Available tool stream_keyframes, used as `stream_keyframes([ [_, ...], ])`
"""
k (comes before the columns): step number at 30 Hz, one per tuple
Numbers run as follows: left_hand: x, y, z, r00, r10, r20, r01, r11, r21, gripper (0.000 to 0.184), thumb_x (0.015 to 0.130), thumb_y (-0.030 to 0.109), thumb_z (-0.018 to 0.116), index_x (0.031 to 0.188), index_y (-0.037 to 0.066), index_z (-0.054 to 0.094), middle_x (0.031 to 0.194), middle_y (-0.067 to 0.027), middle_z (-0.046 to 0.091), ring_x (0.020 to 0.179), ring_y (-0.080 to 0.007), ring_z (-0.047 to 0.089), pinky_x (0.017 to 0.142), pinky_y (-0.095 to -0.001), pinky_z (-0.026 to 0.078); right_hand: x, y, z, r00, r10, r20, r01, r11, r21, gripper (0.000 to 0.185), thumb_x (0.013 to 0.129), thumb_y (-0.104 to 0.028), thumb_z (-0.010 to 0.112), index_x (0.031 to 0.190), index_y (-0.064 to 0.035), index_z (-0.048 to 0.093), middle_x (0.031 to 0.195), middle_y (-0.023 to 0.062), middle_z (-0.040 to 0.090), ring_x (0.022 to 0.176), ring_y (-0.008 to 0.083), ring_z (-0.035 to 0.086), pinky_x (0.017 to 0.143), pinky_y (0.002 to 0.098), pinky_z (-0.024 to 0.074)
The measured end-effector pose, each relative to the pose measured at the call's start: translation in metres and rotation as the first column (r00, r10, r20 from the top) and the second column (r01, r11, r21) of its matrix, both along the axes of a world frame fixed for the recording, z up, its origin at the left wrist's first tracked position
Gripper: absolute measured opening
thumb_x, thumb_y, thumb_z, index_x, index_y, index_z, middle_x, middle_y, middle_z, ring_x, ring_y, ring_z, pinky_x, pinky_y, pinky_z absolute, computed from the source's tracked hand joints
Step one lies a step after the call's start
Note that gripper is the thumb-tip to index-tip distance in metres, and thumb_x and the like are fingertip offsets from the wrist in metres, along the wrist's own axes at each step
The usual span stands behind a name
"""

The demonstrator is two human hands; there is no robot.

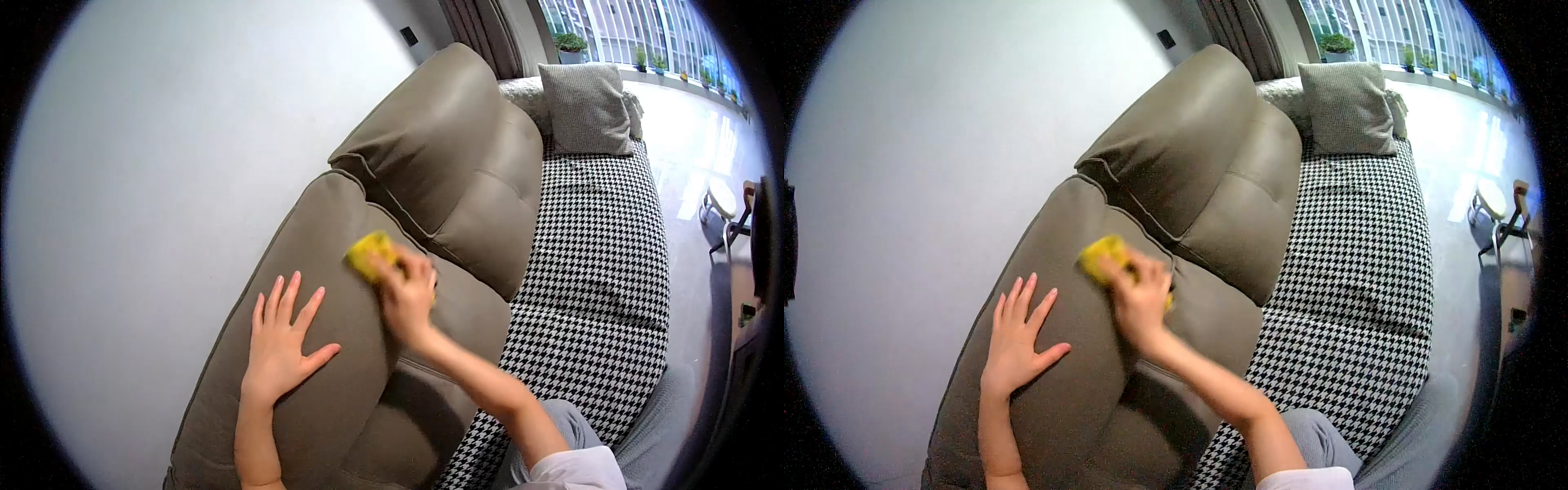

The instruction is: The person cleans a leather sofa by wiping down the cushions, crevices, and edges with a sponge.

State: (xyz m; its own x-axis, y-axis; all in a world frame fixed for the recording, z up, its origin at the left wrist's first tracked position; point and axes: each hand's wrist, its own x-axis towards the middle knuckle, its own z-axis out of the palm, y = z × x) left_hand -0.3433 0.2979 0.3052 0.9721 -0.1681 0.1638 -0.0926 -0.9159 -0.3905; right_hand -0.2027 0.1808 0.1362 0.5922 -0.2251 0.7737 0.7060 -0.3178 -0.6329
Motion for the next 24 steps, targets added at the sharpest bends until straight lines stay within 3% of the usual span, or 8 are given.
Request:
stream_keyframes([
  [4,-0.004,-0.001,0.001,1.0,-0.003,-0.026,0.004,1.0,0.022,0.093,0.073,0.054,0.078,0.153,0.023,0.04,0.162,-0.0145,0.025,0.15,-0.0382,0.021,0.12,-0.0584,0.017,-0.066,0.005,-0.031,0.884,0.079,0.46,-0.065,0.997,-0.047,0.037,0.083,-0.019,0.067,0.115,-0.0383,0.074,0.129,-0.0007,0.06,0.115,0.0208,0.052,0.09,0.0385,0.0399],
  [6,-0.004,-0.002,0.0,0.999,-0.03,-0.02,0.03,1.0,-0.002,0.093,0.073,0.056,0.078,0.153,0.024,0.04,0.163,-0.014,0.024,0.15,-0.0378,0.021,0.119,-0.059,0.017,-0.024,0.009,-0.05,0.898,0.013,0.439,-0.023,1.0,0.018,0.038,0.084,-0.019,0.067,0.116,-0.0367,0.073,0.129,-0.0008,0.06,0.114,0.0212,0.052,0.091,0.0386,0.0402],
  [10,-0.004,-0.002,0.001,0.999,-0.008,-0.035,0.007,1.0,-0.019,0.092,0.075,0.058,0.076,0.153,0.026,0.04,0.163,-0.0134,0.023,0.15,-0.0376,0.02,0.12,-0.0593,0.017,0.058,0.004,-0.071,0.993,0.0,-0.12,0.008,0.997,0.07,0.048,0.09,-0.006,0.06,0.134,-0.0244,0.061,0.133,0.0125,0.055,0.12,0.0333,0.051,0.098,0.0459,0.0417],
  [12,-0.004,0.0,-0.001,1.0,0.005,-0.029,-0.005,1.0,0.001,0.097,0.071,0.06,0.078,0.153,0.025,0.041,0.165,-0.0101,0.021,0.152,-0.0344,0.018,0.122,-0.0573,0.014,0.09,0.006,-0.091,0.849,0.093,-0.52,-0.1,0.995,0.015,0.047,0.092,-0.01,0.059,0.137,-0.0228,0.058,0.132,0.0157,0.054,0.118,0.0366,0.052,0.097,0.0483,0.0457],
  [14,-0.006,0.0,-0.001,0.999,0.014,-0.032,-0.014,1.0,0.003,0.097,0.07,0.06,0.078,0.153,0.025,0.041,0.165,-0.0099,0.021,0.152,-0.0343,0.018,0.122,-0.0573,0.014,0.072,-0.004,-0.075,0.852,0.103,-0.514,-0.137,0.99,-0.03,0.047,0.093,-0.011,0.059,0.138,-0.0229,0.057,0.13,0.0168,0.054,0.116,0.0368,0.053,0.095,0.0474,0.0472],
  [19,-0.003,-0.003,0.0,0.999,0.019,-0.034,-0.019,1.0,-0.007,0.095,0.071,0.059,0.077,0.152,0.024,0.042,0.165,-0.0102,0.022,0.152,-0.0342,0.018,0.122,-0.0575,0.014,-0.064,-0.008,-0.068,0.968,0.213,-0.136,-0.191,0.968,0.162,0.055,0.084,0.002,0.062,0.135,-0.0201,0.062,0.124,0.0159,0.057,0.109,0.0338,0.056,0.092,0.0433,0.0488],
  [21,-0.003,-0.004,0.0,1.0,0.002,-0.025,-0.003,1.0,-0.009,0.093,0.073,0.057,0.077,0.152,0.023,0.042,0.164,-0.0107,0.023,0.152,-0.0345,0.019,0.121,-0.0575,0.014,-0.112,-0.001,-0.067,0.959,0.278,0.046,-0.281,0.956,0.081,0.038,0.081,-0.005,0.069,0.116,-0.0184,0.074,0.124,0.0126,0.057,0.111,0.0291,0.054,0.093,0.0407,0.0459],
  [24,-0.004,-0.006,0.002,1.0,-0.009,-0.024,0.008,0.999,-0.037,0.091,0.074,0.056,0.076,0.152,0.022,0.043,0.164,-0.0112,0.024,0.152,-0.035,0.019,0.121,-0.0576,0.014,-0.071,0.004,-0.071,0.946,0.183,0.266,-0.2,0.979,0.035,0.034,0.078,-0.01,0.073,0.11,-0.0194,0.076,0.118,0.0103,0.062,0.104,0.0287,0.058,0.087,0.0401,0.0489],
])
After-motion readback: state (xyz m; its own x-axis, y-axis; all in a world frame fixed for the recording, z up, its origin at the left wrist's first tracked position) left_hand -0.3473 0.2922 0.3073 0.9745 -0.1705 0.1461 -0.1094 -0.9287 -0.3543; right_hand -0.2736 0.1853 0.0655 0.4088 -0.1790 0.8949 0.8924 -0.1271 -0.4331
